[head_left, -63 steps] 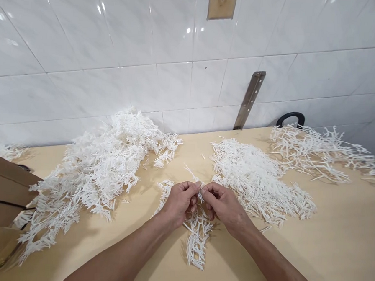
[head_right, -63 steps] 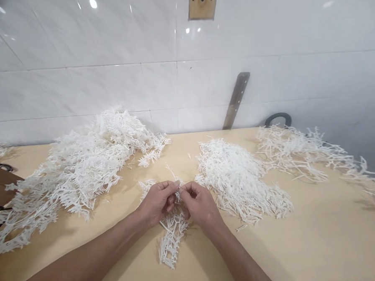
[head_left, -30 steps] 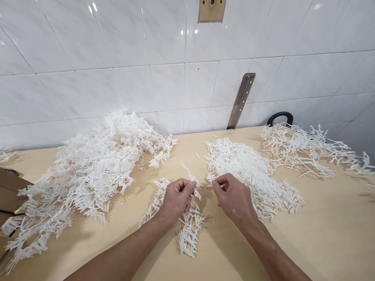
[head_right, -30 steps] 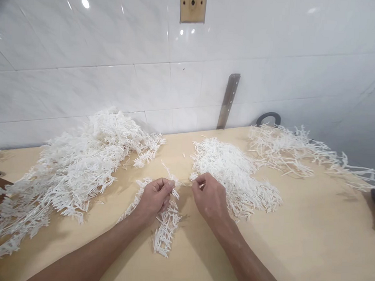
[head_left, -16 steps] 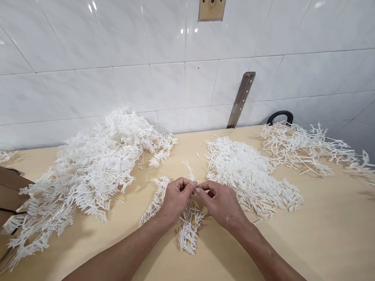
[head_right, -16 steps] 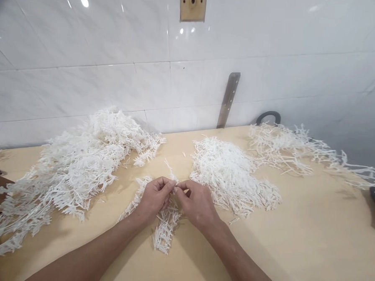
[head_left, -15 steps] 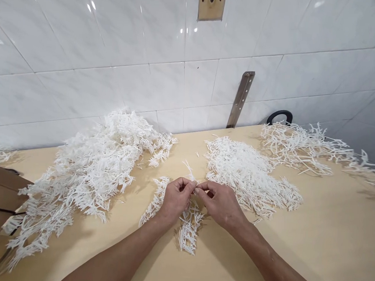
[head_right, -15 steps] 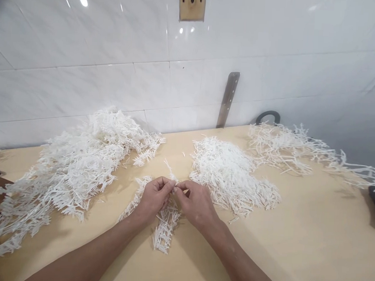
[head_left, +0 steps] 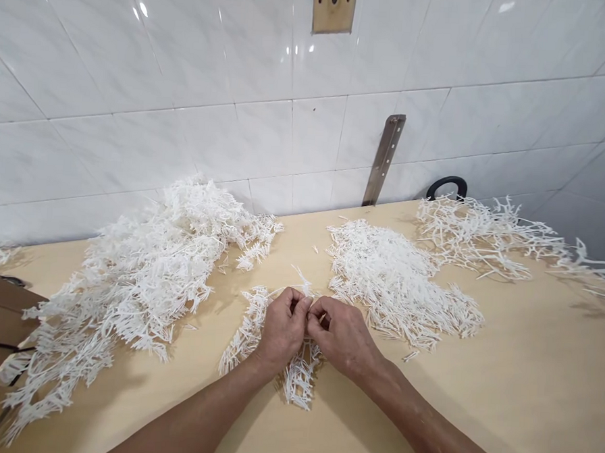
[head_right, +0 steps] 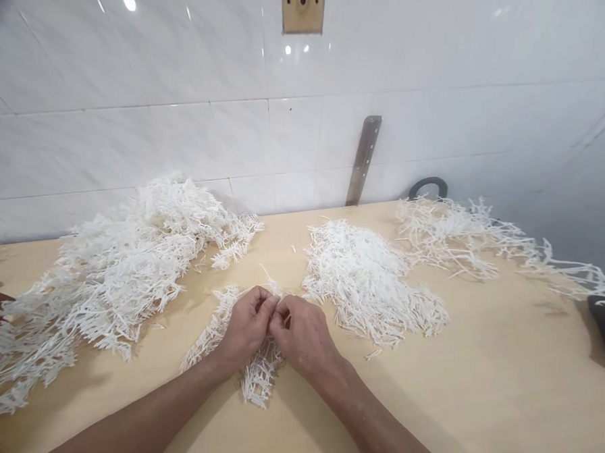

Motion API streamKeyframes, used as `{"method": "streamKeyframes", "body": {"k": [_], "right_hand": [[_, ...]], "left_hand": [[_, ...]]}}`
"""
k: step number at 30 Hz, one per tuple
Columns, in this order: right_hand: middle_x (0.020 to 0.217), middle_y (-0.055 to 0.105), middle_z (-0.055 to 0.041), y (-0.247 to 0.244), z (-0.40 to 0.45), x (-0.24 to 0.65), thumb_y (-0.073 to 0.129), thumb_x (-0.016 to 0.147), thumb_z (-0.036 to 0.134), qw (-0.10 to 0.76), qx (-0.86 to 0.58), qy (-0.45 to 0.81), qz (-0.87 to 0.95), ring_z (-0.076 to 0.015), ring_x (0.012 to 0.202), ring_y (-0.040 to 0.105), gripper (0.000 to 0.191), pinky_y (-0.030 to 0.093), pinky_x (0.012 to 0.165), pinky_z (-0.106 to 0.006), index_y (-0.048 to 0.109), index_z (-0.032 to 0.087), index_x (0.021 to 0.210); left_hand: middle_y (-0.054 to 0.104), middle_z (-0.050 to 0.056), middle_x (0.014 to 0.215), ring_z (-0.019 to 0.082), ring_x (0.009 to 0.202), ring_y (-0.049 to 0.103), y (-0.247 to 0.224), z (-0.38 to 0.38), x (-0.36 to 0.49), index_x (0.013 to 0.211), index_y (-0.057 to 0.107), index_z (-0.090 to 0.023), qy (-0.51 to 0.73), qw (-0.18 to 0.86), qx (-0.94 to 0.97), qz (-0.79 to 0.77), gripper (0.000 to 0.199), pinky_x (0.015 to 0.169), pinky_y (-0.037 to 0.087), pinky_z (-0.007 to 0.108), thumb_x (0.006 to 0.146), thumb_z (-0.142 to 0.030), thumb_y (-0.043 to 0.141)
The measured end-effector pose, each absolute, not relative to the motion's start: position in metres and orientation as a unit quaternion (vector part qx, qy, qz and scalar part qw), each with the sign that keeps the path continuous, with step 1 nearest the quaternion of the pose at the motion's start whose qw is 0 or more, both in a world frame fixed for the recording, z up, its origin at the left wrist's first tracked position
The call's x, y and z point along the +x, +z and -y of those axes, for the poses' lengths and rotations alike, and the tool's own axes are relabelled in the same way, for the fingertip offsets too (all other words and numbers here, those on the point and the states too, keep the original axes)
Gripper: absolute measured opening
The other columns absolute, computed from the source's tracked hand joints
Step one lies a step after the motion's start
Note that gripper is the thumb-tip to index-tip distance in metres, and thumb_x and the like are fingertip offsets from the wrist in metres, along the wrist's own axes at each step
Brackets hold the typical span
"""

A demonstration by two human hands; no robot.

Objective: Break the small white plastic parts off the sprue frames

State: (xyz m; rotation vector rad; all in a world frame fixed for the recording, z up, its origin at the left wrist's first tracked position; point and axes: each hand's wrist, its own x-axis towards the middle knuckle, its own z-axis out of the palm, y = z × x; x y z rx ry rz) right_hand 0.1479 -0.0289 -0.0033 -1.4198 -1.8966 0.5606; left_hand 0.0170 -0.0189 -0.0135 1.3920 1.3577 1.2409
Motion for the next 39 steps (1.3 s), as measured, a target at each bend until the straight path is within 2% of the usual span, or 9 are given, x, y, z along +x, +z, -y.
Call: {"method": "streamKeyframes", "body": {"k": [3, 7, 11, 15, 20, 25, 30, 35, 39], "right_hand": [[0.062, 0.055, 0.0010, -0.007, 0.032, 0.144, 0.048, 0.083, 0.015, 0.397, -0.497, 0.170, 0.753, -0.0125, 0.054, 0.048, 0.018, 0.038, 0.054, -0.024, 0.049, 0.021, 0.066], [0.068, 0.051, 0.0001, -0.010, 0.035, 0.143, 0.040, 0.085, 0.010, 0.448, -0.412, 0.096, 0.788, -0.0114, 0.055, 0.045, 0.019, 0.039, 0.053, -0.024, 0.047, 0.021, 0.071], [0.070, 0.056, -0.0004, -0.011, 0.029, 0.151, 0.047, 0.083, 0.014, 0.482, -0.468, 0.107, 0.733, -0.0126, 0.060, 0.054, 0.010, 0.043, 0.055, -0.024, 0.051, 0.021, 0.077], [0.068, 0.063, 0.0008, -0.011, 0.022, 0.163, 0.055, 0.084, 0.022, 0.446, -0.568, 0.183, 0.667, -0.0140, 0.056, 0.059, 0.002, 0.046, 0.055, -0.026, 0.055, 0.021, 0.084], [0.076, 0.069, -0.0024, -0.006, 0.026, 0.157, 0.055, 0.087, 0.028, 0.433, -0.525, 0.265, 0.683, -0.0159, 0.063, 0.064, 0.012, 0.050, 0.057, -0.027, 0.062, 0.020, 0.093], [0.081, 0.069, -0.0045, -0.008, 0.028, 0.151, 0.053, 0.088, 0.021, 0.420, -0.488, 0.212, 0.736, -0.0162, 0.068, 0.062, 0.014, 0.050, 0.059, -0.027, 0.067, 0.020, 0.091], [0.080, 0.067, -0.0049, -0.013, 0.028, 0.150, 0.052, 0.093, 0.019, 0.418, -0.483, 0.125, 0.759, -0.0164, 0.070, 0.062, 0.014, 0.049, 0.065, -0.028, 0.065, 0.019, 0.087], [0.079, 0.062, -0.0041, -0.015, 0.029, 0.148, 0.046, 0.095, 0.015, 0.404, -0.473, 0.060, 0.781, -0.0149, 0.067, 0.058, 0.016, 0.043, 0.060, -0.026, 0.059, 0.018, 0.085], [0.073, 0.056, -0.0014, -0.018, 0.028, 0.145, 0.047, 0.090, 0.014, 0.397, -0.482, 0.051, 0.779, -0.0137, 0.060, 0.052, 0.015, 0.038, 0.054, -0.025, 0.051, 0.020, 0.078]], "left_hand": [[0.056, -0.001, 0.063, 0.013, 0.061, 0.049, -0.011, 0.018, 0.017, 0.067, 0.057, -0.018, 0.485, 0.415, 0.547, -0.542, 0.026, 0.060, 0.041, 0.024, 0.083, -0.037, 0.058], [0.049, -0.004, 0.056, 0.009, 0.051, 0.043, -0.007, 0.014, 0.014, 0.065, 0.051, -0.018, 0.492, 0.444, 0.501, -0.556, 0.028, 0.049, 0.036, 0.021, 0.082, -0.039, 0.061], [0.038, -0.010, 0.046, 0.006, 0.035, 0.033, -0.005, 0.011, 0.010, 0.068, 0.047, -0.020, 0.499, 0.521, 0.440, -0.535, 0.034, 0.038, 0.027, 0.020, 0.081, -0.046, 0.064], [0.039, -0.010, 0.044, 0.005, 0.031, 0.031, -0.005, 0.011, 0.009, 0.068, 0.049, -0.019, 0.506, 0.544, 0.431, -0.512, 0.039, 0.035, 0.025, 0.020, 0.077, -0.052, 0.068], [0.041, -0.009, 0.043, 0.005, 0.032, 0.034, -0.007, 0.013, 0.010, 0.069, 0.052, -0.019, 0.505, 0.528, 0.450, -0.514, 0.038, 0.035, 0.027, 0.019, 0.077, -0.052, 0.069], [0.041, -0.009, 0.042, 0.005, 0.032, 0.034, -0.006, 0.013, 0.011, 0.069, 0.053, -0.018, 0.512, 0.525, 0.448, -0.510, 0.040, 0.035, 0.027, 0.019, 0.074, -0.054, 0.071], [0.041, -0.009, 0.042, 0.006, 0.031, 0.034, -0.005, 0.012, 0.012, 0.069, 0.054, -0.019, 0.503, 0.525, 0.445, -0.523, 0.038, 0.033, 0.028, 0.020, 0.076, -0.052, 0.070], [0.043, -0.008, 0.045, 0.006, 0.035, 0.034, -0.009, 0.012, 0.013, 0.068, 0.055, -0.018, 0.502, 0.521, 0.436, -0.535, 0.037, 0.035, 0.028, 0.019, 0.075, -0.050, 0.071], [0.046, -0.006, 0.049, 0.007, 0.041, 0.037, -0.015, 0.011, 0.013, 0.068, 0.057, -0.018, 0.501, 0.505, 0.452, -0.538, 0.033, 0.041, 0.030, 0.019, 0.076, -0.047, 0.070]]}}
